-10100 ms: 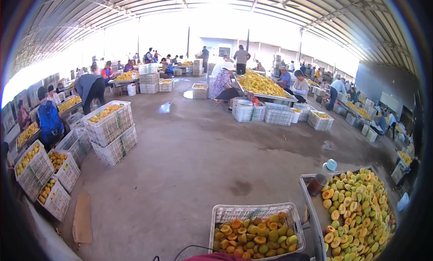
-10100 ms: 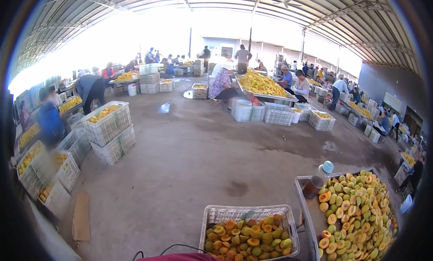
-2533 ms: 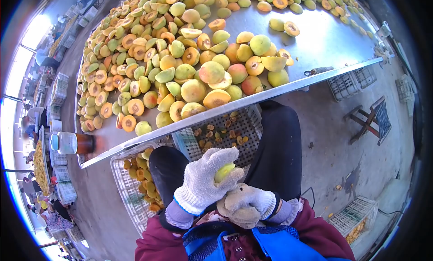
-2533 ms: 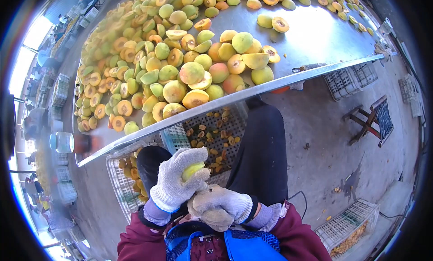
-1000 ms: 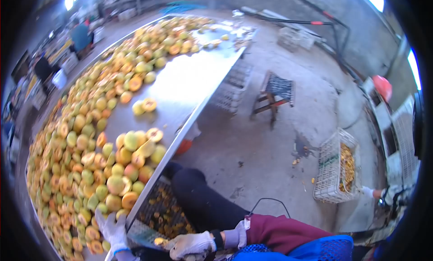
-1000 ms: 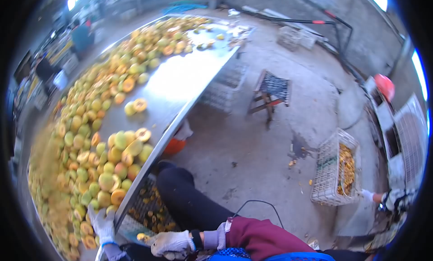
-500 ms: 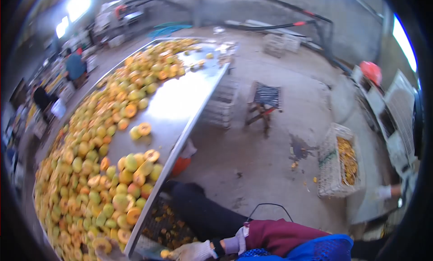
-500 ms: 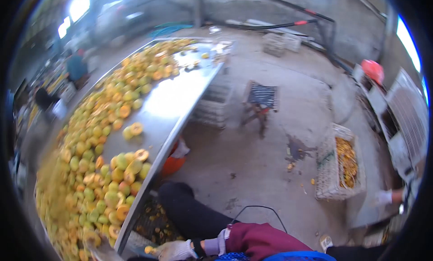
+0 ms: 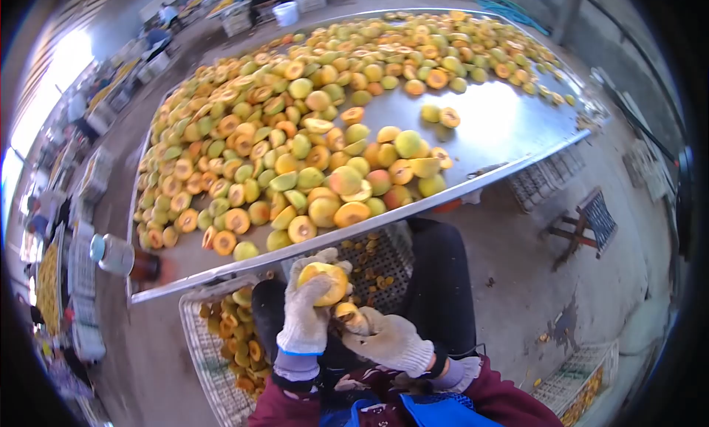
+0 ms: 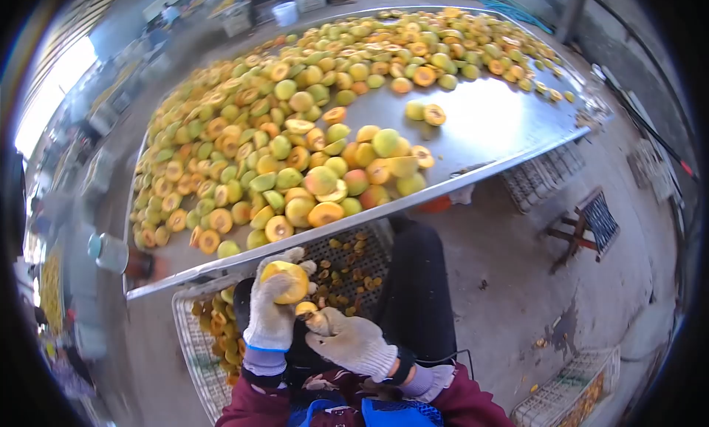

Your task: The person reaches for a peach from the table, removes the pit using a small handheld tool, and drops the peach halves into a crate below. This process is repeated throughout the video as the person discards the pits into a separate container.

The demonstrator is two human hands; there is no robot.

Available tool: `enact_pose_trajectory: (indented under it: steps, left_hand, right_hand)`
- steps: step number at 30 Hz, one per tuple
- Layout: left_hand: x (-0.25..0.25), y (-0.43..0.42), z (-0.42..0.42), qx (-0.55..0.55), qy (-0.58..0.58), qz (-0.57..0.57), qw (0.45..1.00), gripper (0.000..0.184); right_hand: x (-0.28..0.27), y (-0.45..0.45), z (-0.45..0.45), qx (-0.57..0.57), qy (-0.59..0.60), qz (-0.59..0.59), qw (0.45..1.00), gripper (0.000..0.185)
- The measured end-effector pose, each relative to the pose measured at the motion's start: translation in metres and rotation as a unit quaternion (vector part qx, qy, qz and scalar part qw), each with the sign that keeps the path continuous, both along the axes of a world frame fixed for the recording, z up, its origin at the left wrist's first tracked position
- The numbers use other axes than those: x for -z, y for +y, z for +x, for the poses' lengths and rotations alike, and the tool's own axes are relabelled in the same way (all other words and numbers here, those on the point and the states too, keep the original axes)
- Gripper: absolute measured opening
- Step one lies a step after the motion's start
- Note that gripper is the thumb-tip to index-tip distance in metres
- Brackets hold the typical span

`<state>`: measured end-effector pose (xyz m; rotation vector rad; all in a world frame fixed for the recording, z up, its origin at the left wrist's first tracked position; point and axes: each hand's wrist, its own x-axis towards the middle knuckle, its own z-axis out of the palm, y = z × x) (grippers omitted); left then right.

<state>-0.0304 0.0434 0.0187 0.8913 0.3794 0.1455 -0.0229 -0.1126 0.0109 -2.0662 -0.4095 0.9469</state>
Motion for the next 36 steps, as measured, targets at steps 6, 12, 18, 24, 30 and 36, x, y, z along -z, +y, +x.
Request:
enact_pose_trajectory:
  steps: [6, 12, 18, 24, 30, 36]
  left_hand:
    - [0.012, 0.001, -0.016, -0.046, -0.057, 0.046, 0.996, 0.041]
    - [0.004, -0.002, -0.028, -0.074, -0.076, 0.049, 0.993, 0.040]
    - [0.034, -0.010, -0.029, -0.116, -0.069, 0.505, 0.852, 0.047]
    - [0.082, -0.010, -0.009, -0.092, -0.007, 0.565, 0.820, 0.039]
    - [0.046, -0.007, -0.034, -0.162, -0.034, 0.553, 0.817, 0.021]
    - [0.043, 0.004, -0.044, -0.216, -0.021, 0.523, 0.824, 0.018]
  right_hand:
    - [0.016, 0.001, -0.009, 0.029, -0.136, 0.052, 0.989, 0.033]
    - [0.024, 0.010, -0.012, -0.005, -0.066, 0.200, 0.978, 0.025]
    - [0.010, 0.021, -0.013, -0.130, -0.055, 0.164, 0.976, 0.025]
    - [-0.001, 0.040, -0.020, -0.168, -0.089, 0.153, 0.970, 0.025]
    - [-0.003, 0.063, -0.027, -0.203, -0.124, 0.145, 0.960, 0.025]
    - [-0.007, 0.097, -0.038, -0.247, -0.162, 0.144, 0.944, 0.025]
